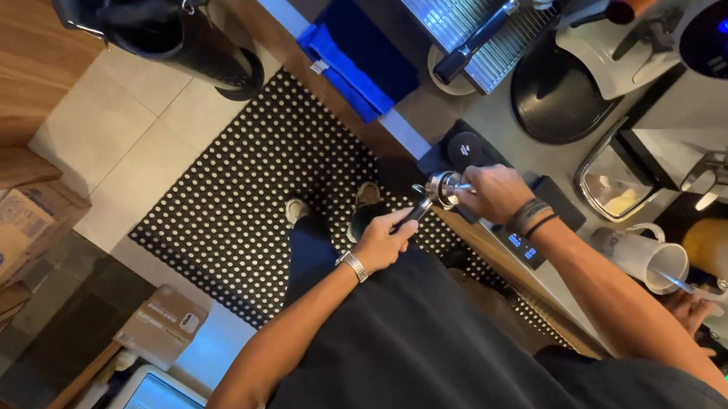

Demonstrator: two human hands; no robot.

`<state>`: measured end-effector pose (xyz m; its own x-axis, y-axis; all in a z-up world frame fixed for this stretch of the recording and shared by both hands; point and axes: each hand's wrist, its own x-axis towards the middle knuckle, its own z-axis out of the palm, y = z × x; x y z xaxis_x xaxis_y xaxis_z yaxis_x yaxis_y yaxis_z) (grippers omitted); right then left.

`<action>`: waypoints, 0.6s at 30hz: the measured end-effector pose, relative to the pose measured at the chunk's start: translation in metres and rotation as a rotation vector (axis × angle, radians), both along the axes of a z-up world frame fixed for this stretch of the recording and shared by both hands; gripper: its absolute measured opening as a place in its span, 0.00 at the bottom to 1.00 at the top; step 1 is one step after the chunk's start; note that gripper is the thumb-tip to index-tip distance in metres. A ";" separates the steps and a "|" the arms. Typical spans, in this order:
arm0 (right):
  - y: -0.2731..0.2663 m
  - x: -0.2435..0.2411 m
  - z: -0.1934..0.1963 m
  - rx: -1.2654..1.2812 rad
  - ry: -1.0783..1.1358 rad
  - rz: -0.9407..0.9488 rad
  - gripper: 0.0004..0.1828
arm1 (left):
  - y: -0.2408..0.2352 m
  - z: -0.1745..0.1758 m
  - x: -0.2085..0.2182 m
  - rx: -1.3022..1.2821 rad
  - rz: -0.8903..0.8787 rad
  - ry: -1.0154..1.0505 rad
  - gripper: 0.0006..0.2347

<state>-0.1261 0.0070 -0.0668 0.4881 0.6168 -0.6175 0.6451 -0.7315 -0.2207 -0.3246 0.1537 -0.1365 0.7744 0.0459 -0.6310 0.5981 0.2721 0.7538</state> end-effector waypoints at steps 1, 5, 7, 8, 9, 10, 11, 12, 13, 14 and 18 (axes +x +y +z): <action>0.000 0.001 -0.002 -0.006 0.002 -0.009 0.18 | 0.001 0.000 0.001 0.024 -0.014 -0.006 0.16; 0.001 0.002 -0.020 0.029 -0.002 0.025 0.18 | 0.006 0.000 0.007 0.089 -0.089 0.004 0.17; 0.004 0.002 -0.025 0.006 -0.087 0.159 0.19 | 0.009 0.005 0.009 0.108 -0.099 0.044 0.16; 0.007 0.002 -0.026 0.004 -0.086 0.159 0.19 | 0.010 0.005 0.010 0.107 -0.100 0.045 0.16; 0.008 0.001 -0.026 -0.031 -0.192 0.285 0.20 | 0.010 0.006 0.011 0.134 -0.116 0.050 0.17; 0.009 0.001 -0.027 -0.066 -0.298 0.411 0.20 | 0.010 0.006 0.012 0.161 -0.133 0.055 0.18; 0.008 0.002 -0.031 -0.068 -0.297 0.413 0.20 | 0.010 0.008 0.014 0.158 -0.131 0.056 0.18; 0.008 0.004 -0.035 -0.051 -0.308 0.543 0.17 | 0.011 0.011 0.015 0.170 -0.151 0.082 0.18; 0.009 0.006 -0.039 -0.031 -0.317 0.676 0.15 | 0.011 0.013 0.017 0.182 -0.167 0.111 0.19; 0.013 0.008 -0.035 -0.031 -0.313 0.681 0.15 | 0.011 0.014 0.018 0.179 -0.163 0.114 0.19; 0.028 0.029 -0.027 -0.041 -0.145 0.803 0.18 | 0.000 0.009 0.029 0.271 -0.122 0.128 0.18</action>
